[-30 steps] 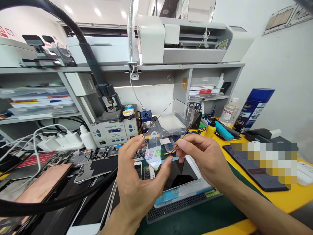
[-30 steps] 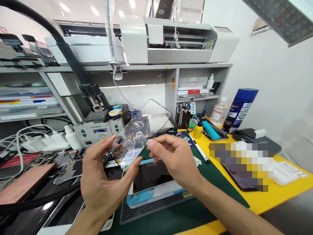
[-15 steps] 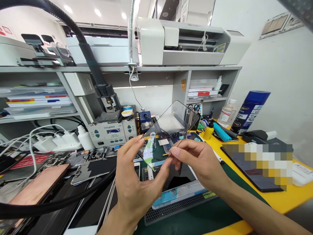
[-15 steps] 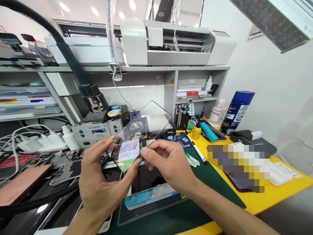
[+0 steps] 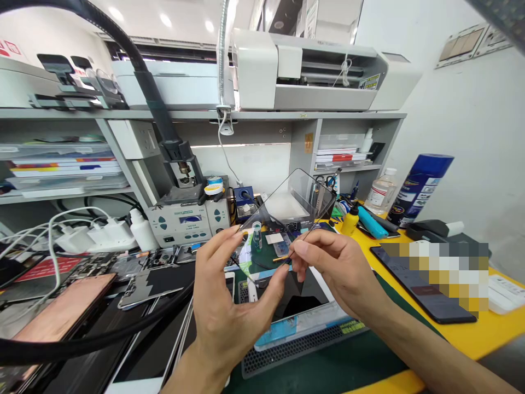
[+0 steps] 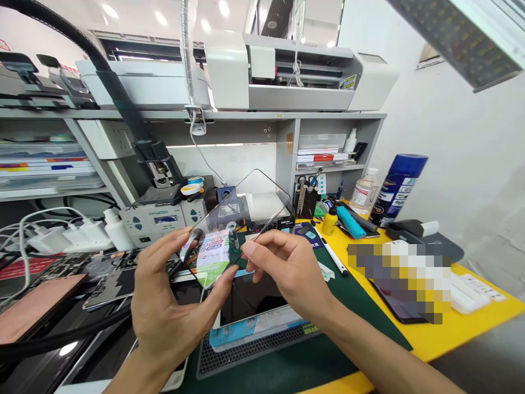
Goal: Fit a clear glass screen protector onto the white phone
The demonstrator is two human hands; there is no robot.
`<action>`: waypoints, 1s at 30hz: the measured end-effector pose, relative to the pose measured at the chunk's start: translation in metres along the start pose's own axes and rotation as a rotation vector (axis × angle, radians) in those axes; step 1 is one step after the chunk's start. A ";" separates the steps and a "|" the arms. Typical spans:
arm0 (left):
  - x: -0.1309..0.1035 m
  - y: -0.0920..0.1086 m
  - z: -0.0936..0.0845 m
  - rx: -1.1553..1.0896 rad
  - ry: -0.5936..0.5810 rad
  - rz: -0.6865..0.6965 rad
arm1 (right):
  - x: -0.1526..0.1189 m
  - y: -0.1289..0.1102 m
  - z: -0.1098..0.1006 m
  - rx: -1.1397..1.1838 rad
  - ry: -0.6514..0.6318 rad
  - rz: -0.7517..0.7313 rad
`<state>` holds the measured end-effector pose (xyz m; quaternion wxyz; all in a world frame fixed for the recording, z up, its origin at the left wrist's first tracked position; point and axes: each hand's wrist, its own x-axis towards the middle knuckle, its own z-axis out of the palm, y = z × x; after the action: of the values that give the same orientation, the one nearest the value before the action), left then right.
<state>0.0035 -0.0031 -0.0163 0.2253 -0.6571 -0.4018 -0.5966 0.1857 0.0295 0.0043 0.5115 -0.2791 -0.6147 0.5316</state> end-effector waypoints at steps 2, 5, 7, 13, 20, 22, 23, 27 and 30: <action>0.000 0.000 0.000 0.004 0.006 0.005 | 0.000 0.000 0.001 -0.022 -0.041 0.010; 0.000 0.000 0.001 -0.009 -0.003 -0.021 | 0.000 0.000 0.002 -0.048 -0.102 0.034; -0.001 0.000 0.001 -0.025 -0.009 -0.044 | -0.001 0.001 0.002 -0.040 -0.110 0.035; -0.006 -0.002 0.002 -0.086 -0.045 -0.181 | -0.001 0.001 0.002 -0.006 -0.109 0.027; -0.011 -0.002 0.002 -0.301 -0.210 -0.562 | -0.001 -0.003 0.006 -0.029 -0.104 0.045; -0.011 -0.002 0.002 -0.353 -0.228 -0.605 | -0.002 -0.003 0.006 -0.034 -0.102 0.045; -0.010 -0.002 0.003 -0.378 -0.240 -0.629 | -0.002 -0.003 0.006 -0.036 -0.104 0.042; -0.009 -0.001 0.002 -0.481 -0.284 -0.723 | -0.002 -0.003 0.005 -0.027 -0.107 0.042; -0.008 -0.002 0.001 -0.512 -0.311 -0.749 | -0.002 -0.004 0.006 -0.017 -0.107 0.041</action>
<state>0.0031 -0.0033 -0.0249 -0.2369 -0.5832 -0.4801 -0.6110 0.1815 0.0246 0.0075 0.4645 -0.2675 -0.6397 0.5509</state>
